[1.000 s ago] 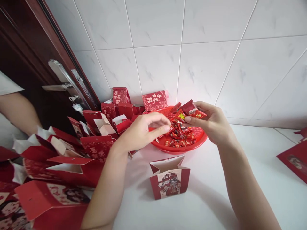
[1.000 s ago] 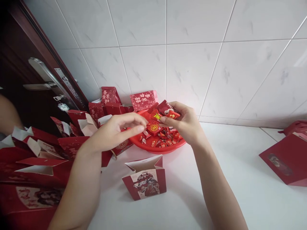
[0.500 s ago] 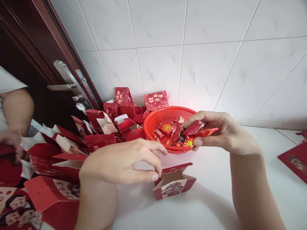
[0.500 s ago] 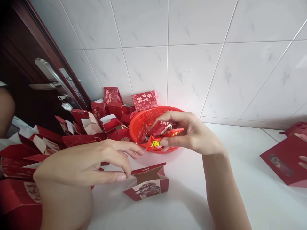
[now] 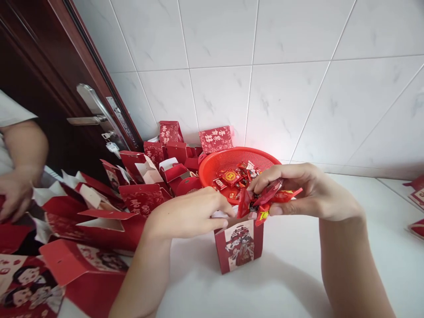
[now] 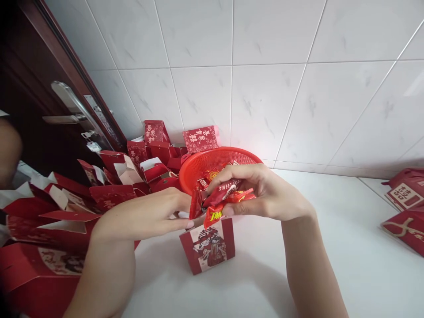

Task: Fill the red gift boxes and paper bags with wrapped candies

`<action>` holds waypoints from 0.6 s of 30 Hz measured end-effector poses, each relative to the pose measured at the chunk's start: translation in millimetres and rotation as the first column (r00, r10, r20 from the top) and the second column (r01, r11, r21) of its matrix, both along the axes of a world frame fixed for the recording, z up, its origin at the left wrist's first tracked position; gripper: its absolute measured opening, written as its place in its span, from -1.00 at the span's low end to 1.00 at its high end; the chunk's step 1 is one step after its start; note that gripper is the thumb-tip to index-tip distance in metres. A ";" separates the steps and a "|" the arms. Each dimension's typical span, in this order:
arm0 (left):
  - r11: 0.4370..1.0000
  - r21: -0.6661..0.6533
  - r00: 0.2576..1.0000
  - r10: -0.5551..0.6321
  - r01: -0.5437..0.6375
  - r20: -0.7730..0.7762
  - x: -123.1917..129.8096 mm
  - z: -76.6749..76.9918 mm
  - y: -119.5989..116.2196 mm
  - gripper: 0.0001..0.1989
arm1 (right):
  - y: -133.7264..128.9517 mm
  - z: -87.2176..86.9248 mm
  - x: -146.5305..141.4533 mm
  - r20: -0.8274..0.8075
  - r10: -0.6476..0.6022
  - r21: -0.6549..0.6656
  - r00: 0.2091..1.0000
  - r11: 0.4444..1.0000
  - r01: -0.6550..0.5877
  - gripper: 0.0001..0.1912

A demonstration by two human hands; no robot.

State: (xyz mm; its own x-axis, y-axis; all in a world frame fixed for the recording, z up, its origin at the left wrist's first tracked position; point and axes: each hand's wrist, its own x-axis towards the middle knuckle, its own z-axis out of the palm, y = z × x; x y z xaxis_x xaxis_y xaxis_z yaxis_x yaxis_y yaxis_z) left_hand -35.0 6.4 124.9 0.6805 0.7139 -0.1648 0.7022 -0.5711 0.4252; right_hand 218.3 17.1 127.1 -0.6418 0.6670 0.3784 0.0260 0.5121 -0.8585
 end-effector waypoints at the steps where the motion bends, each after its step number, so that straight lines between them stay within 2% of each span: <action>1: 0.999 0.003 0.999 0.033 -0.033 0.006 3.7 -1.9 0.4 -0.80 | 0.5 -0.7 1.0 0.007 0.022 0.014 1.000 1.000 -0.022 -0.73; 4: 0.998 0.011 0.996 0.066 -0.066 0.052 16.0 -7.0 -0.5 -0.86 | 3.1 -2.3 4.8 0.045 0.099 0.047 0.994 0.994 -0.101 -0.74; 8: 1.000 0.013 0.995 -0.017 0.016 0.102 26.7 -8.2 -4.4 -0.85 | 6.1 -2.1 9.5 0.141 0.234 0.081 0.962 0.966 -0.247 -0.77; 11: 0.997 0.014 0.995 -0.082 0.081 0.058 27.5 -3.7 -7.0 -0.73 | 4.7 -1.1 10.2 0.222 0.290 0.112 0.931 0.941 -0.320 -0.78; 14: 0.985 0.019 0.985 -0.169 0.169 0.039 24.3 0.1 -6.8 -0.59 | -1.4 -0.2 7.8 0.345 0.276 0.147 0.897 0.928 -0.342 -0.76; 18: 0.979 0.014 0.978 -0.205 0.204 0.037 20.6 1.8 -4.1 -0.64 | -13.2 -1.0 1.3 0.459 0.196 0.200 0.867 0.928 -0.316 -0.67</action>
